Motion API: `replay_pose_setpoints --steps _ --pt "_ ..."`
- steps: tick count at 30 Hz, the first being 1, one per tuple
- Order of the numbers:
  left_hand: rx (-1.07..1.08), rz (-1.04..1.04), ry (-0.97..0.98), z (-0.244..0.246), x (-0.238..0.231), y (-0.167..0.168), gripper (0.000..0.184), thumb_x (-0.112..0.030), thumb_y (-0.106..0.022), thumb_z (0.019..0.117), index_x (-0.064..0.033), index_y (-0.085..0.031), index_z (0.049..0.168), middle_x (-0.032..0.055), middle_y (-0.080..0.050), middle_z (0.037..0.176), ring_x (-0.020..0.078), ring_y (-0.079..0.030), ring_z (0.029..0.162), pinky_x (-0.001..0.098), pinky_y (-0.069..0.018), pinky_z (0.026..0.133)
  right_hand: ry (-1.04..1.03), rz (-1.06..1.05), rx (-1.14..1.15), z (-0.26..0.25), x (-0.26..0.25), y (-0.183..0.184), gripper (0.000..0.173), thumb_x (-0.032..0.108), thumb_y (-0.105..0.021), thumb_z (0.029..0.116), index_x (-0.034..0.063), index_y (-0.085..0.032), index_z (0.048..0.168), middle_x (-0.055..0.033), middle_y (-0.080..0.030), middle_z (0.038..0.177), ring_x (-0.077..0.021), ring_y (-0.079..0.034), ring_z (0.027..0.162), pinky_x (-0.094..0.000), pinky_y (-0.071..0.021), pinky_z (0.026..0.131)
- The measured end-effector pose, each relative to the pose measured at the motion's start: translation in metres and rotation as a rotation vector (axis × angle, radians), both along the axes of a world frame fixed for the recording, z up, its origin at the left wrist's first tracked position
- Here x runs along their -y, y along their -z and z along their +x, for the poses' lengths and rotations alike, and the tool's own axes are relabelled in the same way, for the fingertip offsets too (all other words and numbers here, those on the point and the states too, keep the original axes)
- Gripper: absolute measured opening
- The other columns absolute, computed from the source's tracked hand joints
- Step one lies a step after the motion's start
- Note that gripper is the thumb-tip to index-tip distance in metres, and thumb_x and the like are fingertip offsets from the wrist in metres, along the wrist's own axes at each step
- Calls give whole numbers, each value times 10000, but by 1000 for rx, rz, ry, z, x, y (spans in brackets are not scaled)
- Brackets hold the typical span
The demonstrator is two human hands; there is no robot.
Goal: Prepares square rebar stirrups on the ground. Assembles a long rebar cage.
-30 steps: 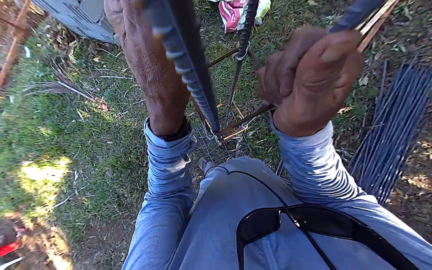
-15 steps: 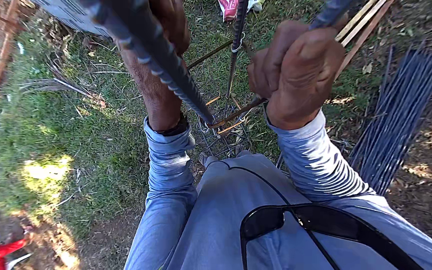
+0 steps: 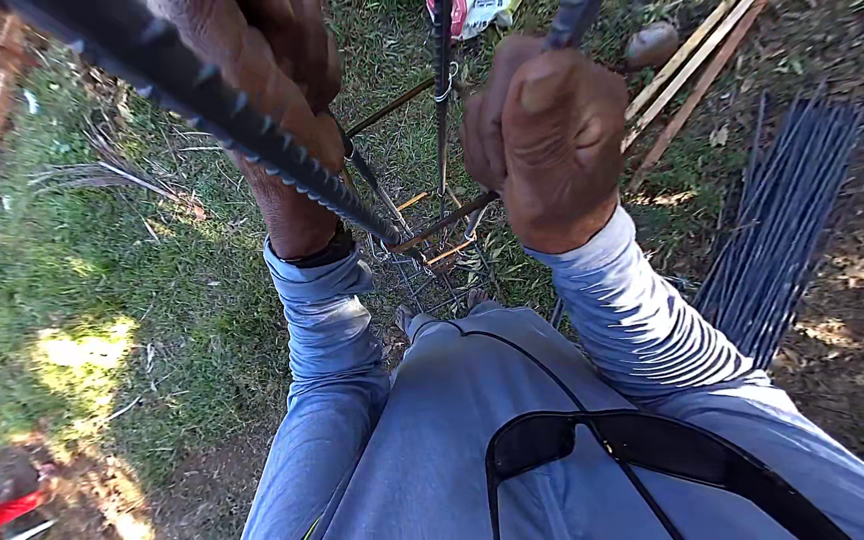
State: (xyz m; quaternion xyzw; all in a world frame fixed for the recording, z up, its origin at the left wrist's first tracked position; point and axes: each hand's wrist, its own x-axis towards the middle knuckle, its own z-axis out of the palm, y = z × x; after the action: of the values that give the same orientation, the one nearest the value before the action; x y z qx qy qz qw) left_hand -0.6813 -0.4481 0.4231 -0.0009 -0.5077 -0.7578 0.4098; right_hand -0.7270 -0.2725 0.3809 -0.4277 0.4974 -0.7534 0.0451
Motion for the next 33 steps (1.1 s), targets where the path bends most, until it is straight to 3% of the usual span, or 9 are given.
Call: replay_pose_setpoints --steps 7,13,16,21,25,27,30,33 --pt "-2 54 -72 15 9 -2 515 -147 -157 1094 -117 -351 618 -16 -305 450 76 -299 377 208 -276 382 -76 7 -25 18 7 -5 332 245 -458 1096 126 -486 787 64 -409 612 -44 -413 538 -260 -367 502" --pt "-55 -48 -120 32 7 11 405 5 -301 1017 -125 -419 653 -36 -378 495 52 -371 431 196 -349 438 -73 -47 -19 27 11 -2 336 269 -477 1085 158 -475 767 83 -397 588 -39 -403 522 -260 -360 499" --pt "-89 -83 -111 40 6 18 350 24 -371 988 -125 -445 680 -34 -411 523 54 -409 462 207 -387 471 -59 -27 -33 29 7 -2 357 280 -465 1087 167 -456 748 76 -382 579 -56 -392 514 -280 -357 501" --pt "-66 -66 -114 46 7 18 344 41 -374 986 -118 -452 690 -26 -433 519 61 -443 456 216 -429 470 -28 -16 -32 29 3 1 369 307 -465 1085 172 -450 741 73 -384 574 -60 -396 513 -288 -368 508" --pt "-53 -114 -108 48 15 22 290 -22 -435 1000 -109 -488 729 -5 -493 563 80 -507 496 251 -482 495 -2 -10 -54 27 2 2 396 312 -430 1094 167 -435 725 60 -374 570 -73 -385 506 -298 -354 505" --pt "-63 -129 -89 47 17 21 306 -69 -453 997 -111 -516 701 -6 -510 559 79 -517 491 250 -476 477 19 -17 -81 25 3 3 409 322 -408 1100 156 -442 728 54 -378 571 -74 -384 505 -298 -350 498" --pt "-84 -152 -54 48 15 20 294 -78 -502 986 -127 -497 696 -32 -458 557 54 -446 486 225 -405 467 47 -12 -116 24 2 2 434 354 -379 1106 157 -436 724 53 -373 568 -74 -384 500 -295 -345 489" --pt "-87 -134 -11 51 8 14 325 -76 -487 996 -106 -501 672 -17 -466 540 60 -463 470 216 -424 461 66 6 -129 24 -1 1 446 361 -350 1113 147 -449 735 41 -397 578 -92 -427 513 -320 -394 499"
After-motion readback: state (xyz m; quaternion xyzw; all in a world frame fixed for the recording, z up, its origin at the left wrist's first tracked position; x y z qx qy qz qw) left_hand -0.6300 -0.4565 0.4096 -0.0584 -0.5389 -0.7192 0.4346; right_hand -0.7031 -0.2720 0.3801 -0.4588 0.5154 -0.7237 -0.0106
